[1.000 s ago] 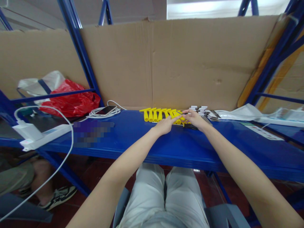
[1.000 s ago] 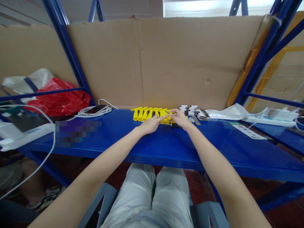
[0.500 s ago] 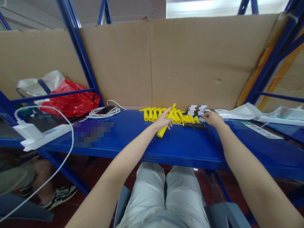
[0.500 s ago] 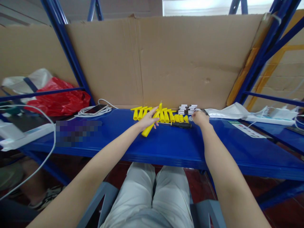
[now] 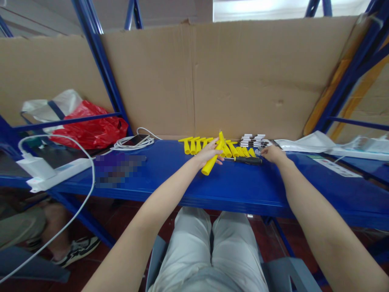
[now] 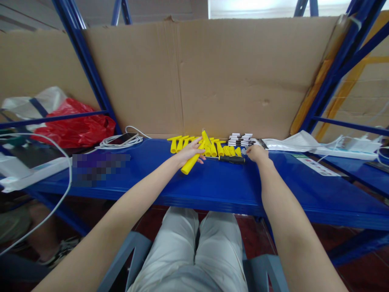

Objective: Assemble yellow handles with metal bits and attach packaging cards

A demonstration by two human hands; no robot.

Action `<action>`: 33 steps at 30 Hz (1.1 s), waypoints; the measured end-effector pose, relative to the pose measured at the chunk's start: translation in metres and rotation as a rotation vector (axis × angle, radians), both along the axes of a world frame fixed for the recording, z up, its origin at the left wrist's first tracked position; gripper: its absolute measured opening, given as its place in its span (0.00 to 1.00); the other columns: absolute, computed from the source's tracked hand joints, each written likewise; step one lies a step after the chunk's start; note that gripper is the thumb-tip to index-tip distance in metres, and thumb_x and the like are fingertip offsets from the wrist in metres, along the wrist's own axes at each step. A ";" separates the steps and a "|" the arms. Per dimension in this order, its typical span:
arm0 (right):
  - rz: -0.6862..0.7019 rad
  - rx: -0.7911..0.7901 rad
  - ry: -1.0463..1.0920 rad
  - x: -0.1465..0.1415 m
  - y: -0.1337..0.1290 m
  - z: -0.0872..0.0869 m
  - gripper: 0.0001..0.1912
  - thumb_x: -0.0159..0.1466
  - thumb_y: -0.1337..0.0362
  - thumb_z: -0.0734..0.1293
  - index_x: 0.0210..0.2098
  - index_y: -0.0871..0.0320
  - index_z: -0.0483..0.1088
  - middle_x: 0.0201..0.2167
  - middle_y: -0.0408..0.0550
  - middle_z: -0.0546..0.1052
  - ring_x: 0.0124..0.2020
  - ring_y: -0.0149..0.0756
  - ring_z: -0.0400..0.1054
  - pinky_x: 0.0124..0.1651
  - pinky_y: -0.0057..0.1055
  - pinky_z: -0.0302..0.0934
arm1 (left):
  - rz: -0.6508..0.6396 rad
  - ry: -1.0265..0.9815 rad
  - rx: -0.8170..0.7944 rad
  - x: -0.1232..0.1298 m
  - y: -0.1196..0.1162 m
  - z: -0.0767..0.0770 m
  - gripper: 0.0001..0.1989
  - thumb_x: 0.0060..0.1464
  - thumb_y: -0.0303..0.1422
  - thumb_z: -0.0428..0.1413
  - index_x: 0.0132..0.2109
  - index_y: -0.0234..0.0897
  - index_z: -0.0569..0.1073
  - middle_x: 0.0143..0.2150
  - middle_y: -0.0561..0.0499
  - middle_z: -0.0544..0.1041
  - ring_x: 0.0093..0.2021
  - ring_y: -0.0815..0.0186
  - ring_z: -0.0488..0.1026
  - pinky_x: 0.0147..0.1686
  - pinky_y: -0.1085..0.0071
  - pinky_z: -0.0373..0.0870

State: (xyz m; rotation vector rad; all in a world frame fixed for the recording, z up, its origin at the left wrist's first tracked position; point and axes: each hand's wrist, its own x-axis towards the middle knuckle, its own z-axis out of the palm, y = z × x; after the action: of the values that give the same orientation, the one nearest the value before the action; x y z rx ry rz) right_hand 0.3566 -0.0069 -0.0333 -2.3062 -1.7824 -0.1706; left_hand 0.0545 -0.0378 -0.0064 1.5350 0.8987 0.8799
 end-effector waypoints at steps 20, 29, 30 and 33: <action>-0.006 -0.050 -0.111 -0.027 -0.011 0.009 0.16 0.59 0.68 0.62 0.41 0.56 0.80 0.44 0.55 0.80 0.49 0.47 0.73 0.49 0.39 0.66 | -0.026 0.027 0.002 0.001 0.001 -0.002 0.43 0.58 0.19 0.50 0.73 0.53 0.43 0.69 0.40 0.62 0.27 0.75 0.74 0.28 0.73 0.77; -0.005 -0.098 -0.092 -0.029 -0.012 0.012 0.16 0.59 0.67 0.62 0.41 0.60 0.79 0.43 0.60 0.80 0.48 0.47 0.74 0.46 0.36 0.66 | -0.042 0.011 -0.024 0.000 0.001 -0.001 0.43 0.58 0.19 0.50 0.73 0.53 0.43 0.68 0.40 0.63 0.27 0.74 0.74 0.31 0.70 0.78; -0.008 -0.105 -0.090 -0.029 -0.012 0.012 0.16 0.58 0.67 0.63 0.41 0.61 0.79 0.43 0.60 0.80 0.48 0.47 0.74 0.46 0.36 0.66 | -0.043 0.004 -0.030 0.000 0.000 0.000 0.43 0.58 0.19 0.50 0.73 0.52 0.43 0.67 0.39 0.65 0.26 0.74 0.74 0.31 0.70 0.78; -0.008 -0.115 -0.089 -0.029 -0.011 0.013 0.17 0.58 0.67 0.63 0.42 0.61 0.79 0.43 0.59 0.80 0.48 0.47 0.74 0.47 0.36 0.66 | -0.041 -0.014 -0.043 0.001 0.000 0.000 0.43 0.58 0.19 0.50 0.73 0.51 0.44 0.65 0.39 0.67 0.25 0.75 0.73 0.30 0.71 0.78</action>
State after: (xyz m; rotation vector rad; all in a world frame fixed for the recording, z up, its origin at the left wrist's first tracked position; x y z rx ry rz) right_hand 0.3272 -0.0178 -0.0204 -2.4208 -1.8717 -0.1792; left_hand 0.0550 -0.0381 -0.0063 1.5035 0.8682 0.8363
